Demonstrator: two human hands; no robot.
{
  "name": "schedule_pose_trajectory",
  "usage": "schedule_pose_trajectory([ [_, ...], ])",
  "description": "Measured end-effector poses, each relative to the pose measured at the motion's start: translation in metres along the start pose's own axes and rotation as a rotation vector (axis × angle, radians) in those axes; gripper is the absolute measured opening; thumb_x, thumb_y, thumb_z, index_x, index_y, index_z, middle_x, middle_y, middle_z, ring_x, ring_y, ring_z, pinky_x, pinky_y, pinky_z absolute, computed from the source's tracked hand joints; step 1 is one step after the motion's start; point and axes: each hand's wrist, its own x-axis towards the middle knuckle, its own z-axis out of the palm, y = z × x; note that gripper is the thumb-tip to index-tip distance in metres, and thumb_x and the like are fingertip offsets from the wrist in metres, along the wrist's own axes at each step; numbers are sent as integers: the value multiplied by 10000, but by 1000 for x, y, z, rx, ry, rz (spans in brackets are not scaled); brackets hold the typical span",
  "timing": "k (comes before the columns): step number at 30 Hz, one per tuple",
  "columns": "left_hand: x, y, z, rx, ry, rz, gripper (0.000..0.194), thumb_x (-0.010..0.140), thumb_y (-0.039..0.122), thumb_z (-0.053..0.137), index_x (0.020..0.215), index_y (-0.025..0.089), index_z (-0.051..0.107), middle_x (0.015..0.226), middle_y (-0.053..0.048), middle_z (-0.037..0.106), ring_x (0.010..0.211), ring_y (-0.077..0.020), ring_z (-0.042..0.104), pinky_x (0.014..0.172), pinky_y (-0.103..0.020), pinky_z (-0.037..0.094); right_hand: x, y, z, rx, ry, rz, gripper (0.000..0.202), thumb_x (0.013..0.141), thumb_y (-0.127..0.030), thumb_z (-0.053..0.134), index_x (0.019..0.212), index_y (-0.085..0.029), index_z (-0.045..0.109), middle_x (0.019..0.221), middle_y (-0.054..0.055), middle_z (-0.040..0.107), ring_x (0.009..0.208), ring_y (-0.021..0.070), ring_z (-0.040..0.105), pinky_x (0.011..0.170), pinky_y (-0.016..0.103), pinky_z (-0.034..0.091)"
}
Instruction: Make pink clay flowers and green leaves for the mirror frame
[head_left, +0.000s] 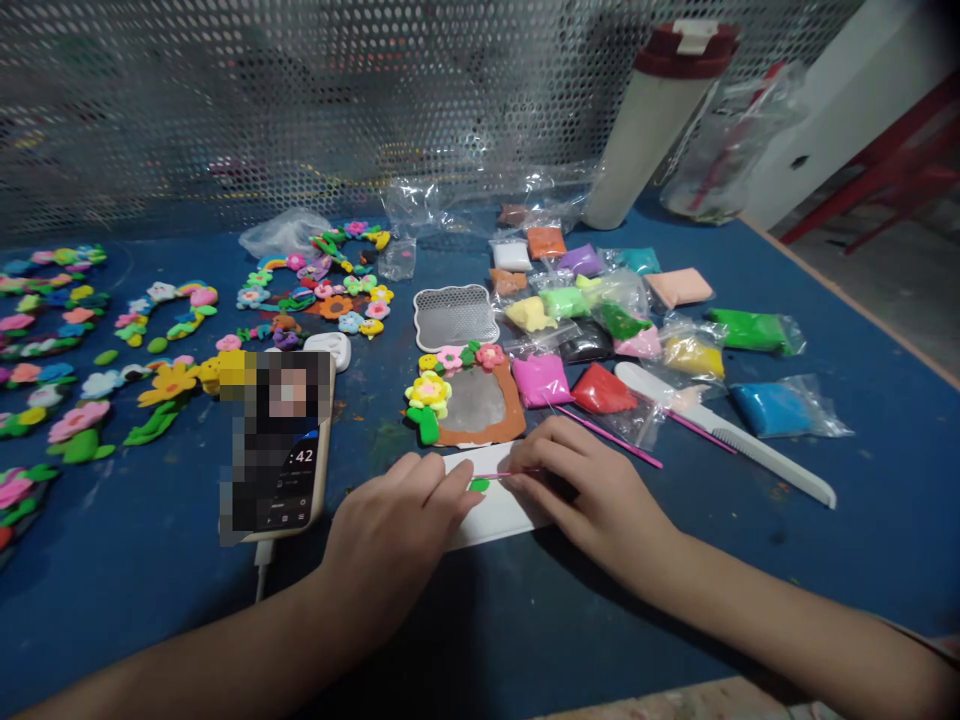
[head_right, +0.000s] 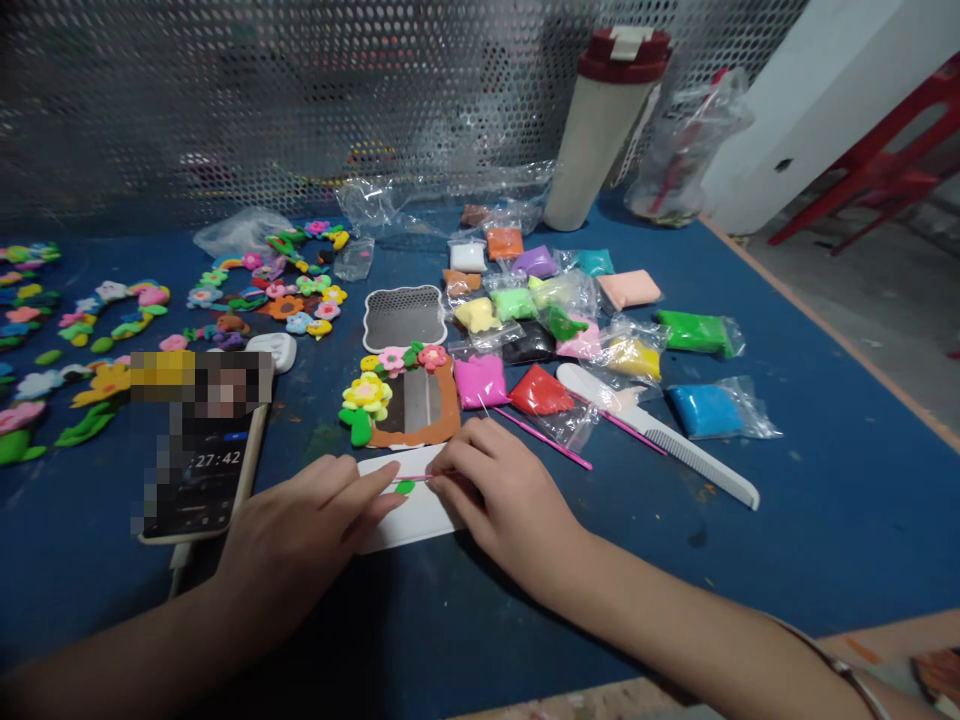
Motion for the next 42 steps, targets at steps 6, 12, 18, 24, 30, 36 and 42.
schedule_pose_trajectory([
  [6, 0, 0, 4, 7, 36, -9, 262, 916, 320, 433, 1012, 155, 613, 664, -17, 579, 622, -169, 541, 504, -275, 331, 1, 0, 2, 1, -19, -5, 107, 871, -159, 485, 842, -173, 587, 835, 46, 554, 800, 165, 508, 716, 299, 426],
  [12, -1, -1, 3, 3, 27, -3, 252, 910, 322, 445, 1006, 155, 608, 665, -17, 577, 623, -176, 542, 511, -282, 333, 1, 0, 2, -15, -28, -14, 112, 873, -155, 481, 835, -167, 586, 840, 50, 557, 802, 165, 502, 712, 298, 422],
  [18, 2, 0, 0, 7, 17, -10, 276, 928, 325, 401, 968, 160, 618, 640, -14, 571, 608, -166, 535, 504, -273, 325, 2, 1, 2, -44, -41, -49, 124, 880, -162, 470, 848, -168, 589, 868, 65, 565, 821, 174, 507, 720, 309, 436],
  [24, 2, 0, 2, 23, 37, 6, 279, 926, 334, 400, 927, 160, 619, 618, -9, 552, 582, -169, 526, 484, -279, 317, 4, 2, 2, -81, -47, -116, 146, 879, -143, 452, 872, -160, 596, 898, 87, 566, 834, 177, 512, 721, 306, 451],
  [30, 0, 1, 0, 62, 124, 54, 175, 897, 267, 482, 913, 144, 607, 622, -1, 563, 560, -167, 529, 501, -287, 345, 4, 4, 4, -152, -41, -161, 187, 894, -143, 414, 833, -155, 590, 835, 75, 546, 765, 164, 491, 670, 287, 435],
  [36, -1, 1, -3, 82, 214, 78, 123, 890, 219, 502, 886, 139, 596, 711, -14, 626, 634, -152, 566, 580, -274, 392, 4, 3, 4, -323, -62, -202, 133, 874, -140, 473, 792, -158, 577, 801, 49, 523, 726, 153, 455, 639, 276, 388],
  [42, -1, 1, -2, 105, 255, 98, 158, 909, 210, 462, 891, 136, 600, 723, -15, 632, 657, -142, 578, 596, -262, 403, 8, -7, -6, -462, -55, -334, 185, 888, -117, 425, 842, -149, 601, 846, 67, 541, 745, 169, 446, 641, 282, 366],
])
